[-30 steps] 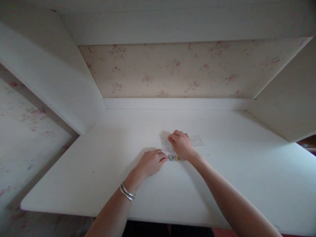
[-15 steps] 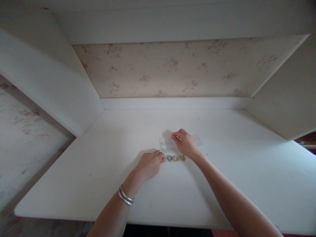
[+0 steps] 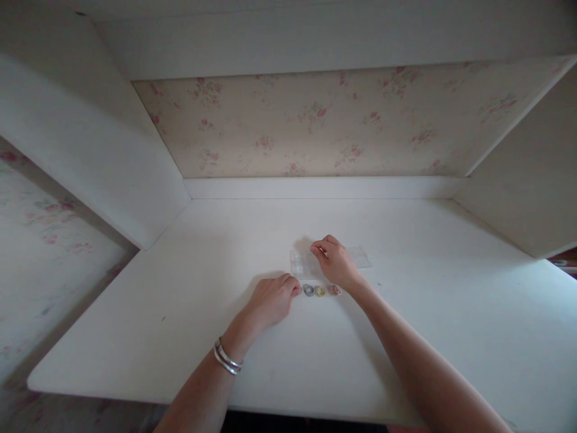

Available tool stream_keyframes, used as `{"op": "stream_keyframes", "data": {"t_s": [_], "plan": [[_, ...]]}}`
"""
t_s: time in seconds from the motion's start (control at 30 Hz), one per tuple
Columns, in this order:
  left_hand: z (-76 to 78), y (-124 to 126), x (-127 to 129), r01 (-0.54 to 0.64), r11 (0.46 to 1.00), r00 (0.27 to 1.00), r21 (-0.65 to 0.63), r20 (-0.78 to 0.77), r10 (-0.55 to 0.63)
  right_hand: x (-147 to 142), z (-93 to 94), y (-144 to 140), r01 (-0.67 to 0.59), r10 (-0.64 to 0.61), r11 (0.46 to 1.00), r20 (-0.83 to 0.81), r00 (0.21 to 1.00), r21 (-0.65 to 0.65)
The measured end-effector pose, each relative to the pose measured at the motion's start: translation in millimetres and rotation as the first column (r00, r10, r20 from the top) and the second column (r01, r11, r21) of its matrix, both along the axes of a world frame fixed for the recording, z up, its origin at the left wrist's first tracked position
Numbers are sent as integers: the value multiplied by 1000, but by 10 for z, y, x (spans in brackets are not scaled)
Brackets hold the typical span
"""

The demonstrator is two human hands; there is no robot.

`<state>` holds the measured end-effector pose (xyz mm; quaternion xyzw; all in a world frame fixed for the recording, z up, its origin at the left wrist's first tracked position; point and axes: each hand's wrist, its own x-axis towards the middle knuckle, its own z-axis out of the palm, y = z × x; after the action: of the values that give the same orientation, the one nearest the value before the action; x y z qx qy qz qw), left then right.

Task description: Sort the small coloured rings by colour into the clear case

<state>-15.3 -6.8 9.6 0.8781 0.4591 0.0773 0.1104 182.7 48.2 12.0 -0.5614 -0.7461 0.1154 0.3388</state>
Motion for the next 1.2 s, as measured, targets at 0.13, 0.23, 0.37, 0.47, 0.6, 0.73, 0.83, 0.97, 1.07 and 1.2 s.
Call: {"op": "stream_keyframes", "data": {"t_s": [0.13,0.23,0.37,0.47,0.6,0.73,0.83,0.97,1.07,1.2], "plan": [[10,0,3,-8,1000,1000,-16,-7,8,-125,40,42,-35,44,997,150,988,-63],[30,-5,7,-11,999,1000,-35,0,11,-192,70,74,-37,66,993,277,959,-110],[41,-13,1,-6,999,1000,-39,7,7,-194,78,96,-49,96,990,373,923,-132],[42,-18,-2,-2,999,1000,-36,2,2,-167,78,88,-64,115,987,377,919,-145],[45,-15,-1,-13,999,1000,-47,1,13,-157,94,67,-57,100,989,333,938,-135],[42,-9,-17,-20,998,999,-55,35,22,-154,121,68,-58,81,994,273,959,-93],[34,-8,-45,-32,998,995,-46,91,36,-99,135,32,-20,25,999,145,989,-36],[30,12,-72,-62,996,974,-67,212,75,24,119,-186,-6,6,1000,-75,997,2],[43,80,-53,-76,989,918,-129,378,120,67,86,-435,-40,38,999,-128,991,-9],[95,248,37,-111,985,858,-129,488,161,38,70,-655,-170,172,985,-80,982,31]]}}
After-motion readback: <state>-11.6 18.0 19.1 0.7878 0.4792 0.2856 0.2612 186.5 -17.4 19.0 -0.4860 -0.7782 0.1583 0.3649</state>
